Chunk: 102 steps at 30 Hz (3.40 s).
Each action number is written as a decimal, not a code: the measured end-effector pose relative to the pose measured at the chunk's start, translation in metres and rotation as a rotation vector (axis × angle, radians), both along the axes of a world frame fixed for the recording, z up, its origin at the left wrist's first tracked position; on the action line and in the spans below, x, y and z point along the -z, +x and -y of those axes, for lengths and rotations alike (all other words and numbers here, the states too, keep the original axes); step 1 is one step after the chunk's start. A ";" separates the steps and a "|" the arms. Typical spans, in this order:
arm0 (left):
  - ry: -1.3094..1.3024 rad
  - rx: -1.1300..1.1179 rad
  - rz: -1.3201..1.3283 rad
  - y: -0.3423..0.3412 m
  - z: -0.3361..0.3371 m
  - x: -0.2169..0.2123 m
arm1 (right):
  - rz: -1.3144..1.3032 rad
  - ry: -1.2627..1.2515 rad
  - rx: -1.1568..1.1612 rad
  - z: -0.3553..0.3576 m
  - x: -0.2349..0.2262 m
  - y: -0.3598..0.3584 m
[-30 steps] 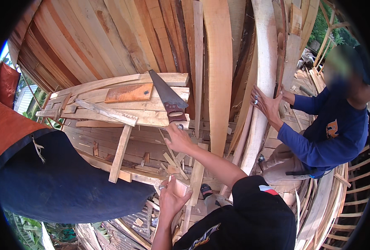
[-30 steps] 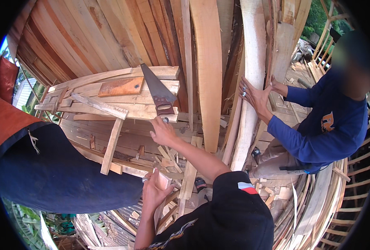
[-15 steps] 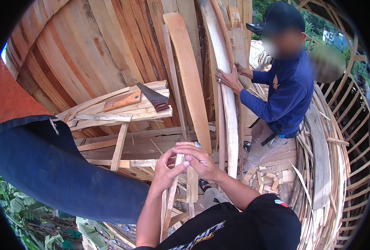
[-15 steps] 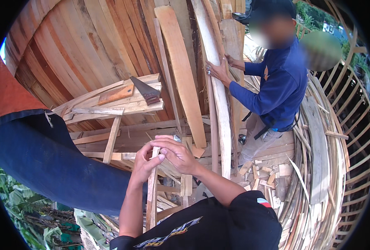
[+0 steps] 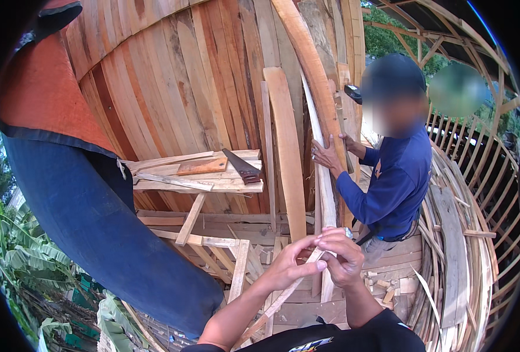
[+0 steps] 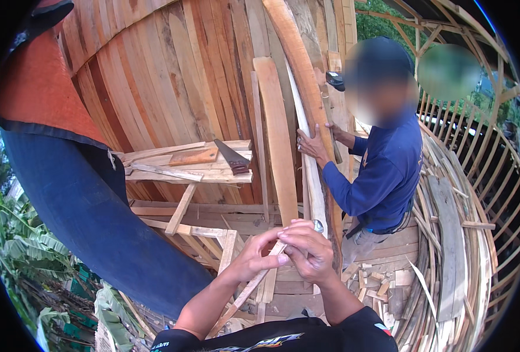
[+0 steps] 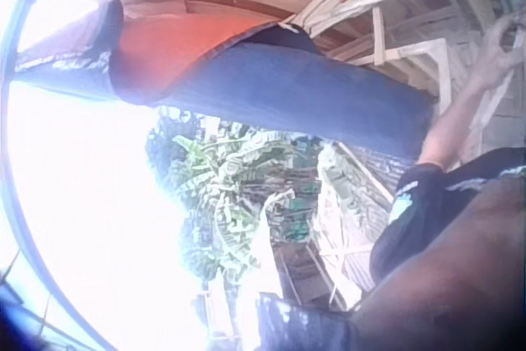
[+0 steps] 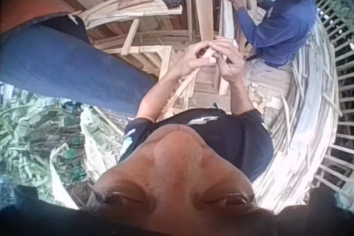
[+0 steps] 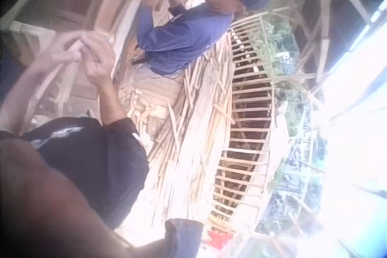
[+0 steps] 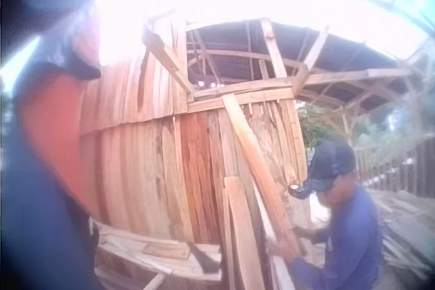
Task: The person uses a pincer tool and a hammer to pull out nails and align wooden planks on the curved wall of a wooden structure while co-workers assist nearby.
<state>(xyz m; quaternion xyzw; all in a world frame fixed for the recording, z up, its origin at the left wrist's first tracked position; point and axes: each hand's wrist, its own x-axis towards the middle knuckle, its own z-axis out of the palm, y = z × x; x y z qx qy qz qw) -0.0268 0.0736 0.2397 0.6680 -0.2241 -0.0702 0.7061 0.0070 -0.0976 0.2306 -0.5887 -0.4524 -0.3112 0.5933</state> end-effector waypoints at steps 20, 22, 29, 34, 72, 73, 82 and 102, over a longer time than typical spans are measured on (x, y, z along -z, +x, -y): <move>0.119 0.359 0.016 -0.036 0.212 -0.026 | 0.035 0.143 0.265 0.218 -0.008 -0.083; 0.082 0.377 0.063 -0.040 0.228 -0.031 | 0.041 0.170 0.271 0.231 -0.012 -0.088; 0.179 0.383 0.153 -0.042 0.278 -0.070 | 0.094 0.189 0.477 0.274 -0.041 -0.108; 0.206 0.369 0.226 -0.043 0.294 -0.082 | 0.054 0.199 0.613 0.286 -0.041 -0.121; -0.193 0.234 0.296 0.070 0.286 -0.148 | -0.147 -0.065 0.849 0.295 -0.034 -0.144; -0.252 0.295 0.295 0.069 0.284 -0.143 | -0.248 -0.125 0.876 0.300 -0.016 -0.147; -0.600 0.735 0.137 0.062 0.260 -0.053 | -1.067 -0.199 0.897 0.330 0.208 -0.186; -0.109 0.407 -0.053 0.019 0.250 0.155 | -2.019 -0.723 0.795 0.361 0.492 -0.516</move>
